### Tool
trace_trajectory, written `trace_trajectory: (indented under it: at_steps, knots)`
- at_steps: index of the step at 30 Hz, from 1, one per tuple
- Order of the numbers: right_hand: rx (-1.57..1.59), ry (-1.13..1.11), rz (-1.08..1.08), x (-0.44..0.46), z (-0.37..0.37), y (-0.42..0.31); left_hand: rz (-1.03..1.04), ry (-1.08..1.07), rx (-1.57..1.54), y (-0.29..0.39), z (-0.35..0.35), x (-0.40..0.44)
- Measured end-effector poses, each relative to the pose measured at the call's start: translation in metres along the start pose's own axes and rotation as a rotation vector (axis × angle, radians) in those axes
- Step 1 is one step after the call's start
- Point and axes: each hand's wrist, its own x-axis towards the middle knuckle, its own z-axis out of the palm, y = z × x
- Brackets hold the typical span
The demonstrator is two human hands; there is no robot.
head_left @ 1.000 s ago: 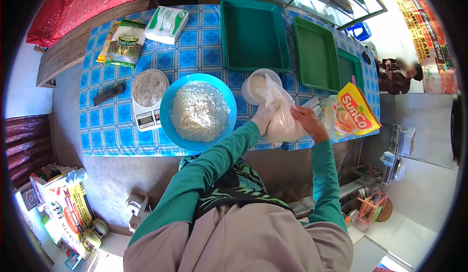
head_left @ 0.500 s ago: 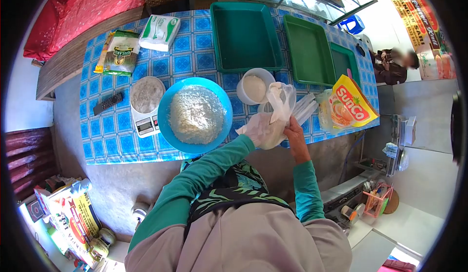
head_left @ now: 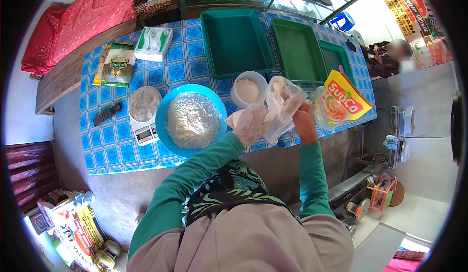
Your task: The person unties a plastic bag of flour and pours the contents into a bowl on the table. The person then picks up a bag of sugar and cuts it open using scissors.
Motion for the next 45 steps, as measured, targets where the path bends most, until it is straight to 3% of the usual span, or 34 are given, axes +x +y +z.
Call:
trace_trajectory:
  at_steps: [2,3,5,6,8,12,14,18,20,24,26,30,33,35,39,42,45]
  knots:
    - [-0.08,-0.078,-0.024,0.009,0.001,0.0,-0.137,0.034,-0.298,0.018,-0.013,0.009]
    - [-0.082,-0.084,-0.019,0.016,-0.001,0.004,-0.144,0.039,-0.297,0.015,-0.011,0.008]
    - [-0.04,-0.145,-0.021,0.034,-0.004,0.021,-0.437,-0.102,-0.55,0.0,-0.003,0.003]
    - [-0.042,-0.156,-0.012,0.046,-0.003,0.03,-0.448,-0.093,-0.549,-0.006,0.004,0.0]
    - [-0.394,-0.053,0.087,0.064,0.0,0.047,-0.631,0.086,-0.778,-0.015,0.027,-0.004]
    - [-0.397,-0.009,0.111,0.09,-0.001,0.069,-0.853,0.311,-0.833,-0.04,0.068,-0.001]
    - [-0.55,0.015,0.024,0.093,0.002,0.078,-0.892,0.297,-0.963,-0.039,0.064,-0.003]
    - [-0.42,0.017,0.015,0.092,0.003,0.068,-0.925,0.318,-1.133,-0.037,0.056,0.005]
    - [-0.54,0.025,0.025,0.091,0.001,0.068,-1.14,0.188,-1.019,-0.035,0.047,0.005]
    - [-0.547,0.01,-0.024,0.089,-0.006,0.078,-1.04,0.232,-1.097,-0.033,0.057,-0.003]
    - [-0.55,0.078,-0.069,0.082,-0.003,0.077,-1.138,0.117,-0.925,-0.037,0.058,-0.009]
    - [-0.706,0.117,-0.097,0.072,-0.01,0.087,-1.041,0.117,-0.724,-0.026,0.059,-0.016]
    - [-0.478,0.104,-0.071,0.057,-0.014,0.086,-0.988,-0.056,-0.518,-0.03,0.065,-0.027]
    - [-0.167,0.145,-0.12,0.028,-0.003,0.068,-0.723,-0.008,-0.348,-0.037,0.074,-0.04]
    - [-0.033,0.292,-0.23,-0.013,0.012,0.044,-0.688,-0.154,-0.406,0.004,0.03,-0.028]
    - [-0.055,0.372,-0.429,-0.033,0.021,0.019,-0.573,-0.188,-0.647,0.006,0.028,-0.025]
    - [0.034,0.412,-0.507,-0.032,0.033,-0.002,-0.294,0.088,-0.567,-0.007,0.033,-0.018]
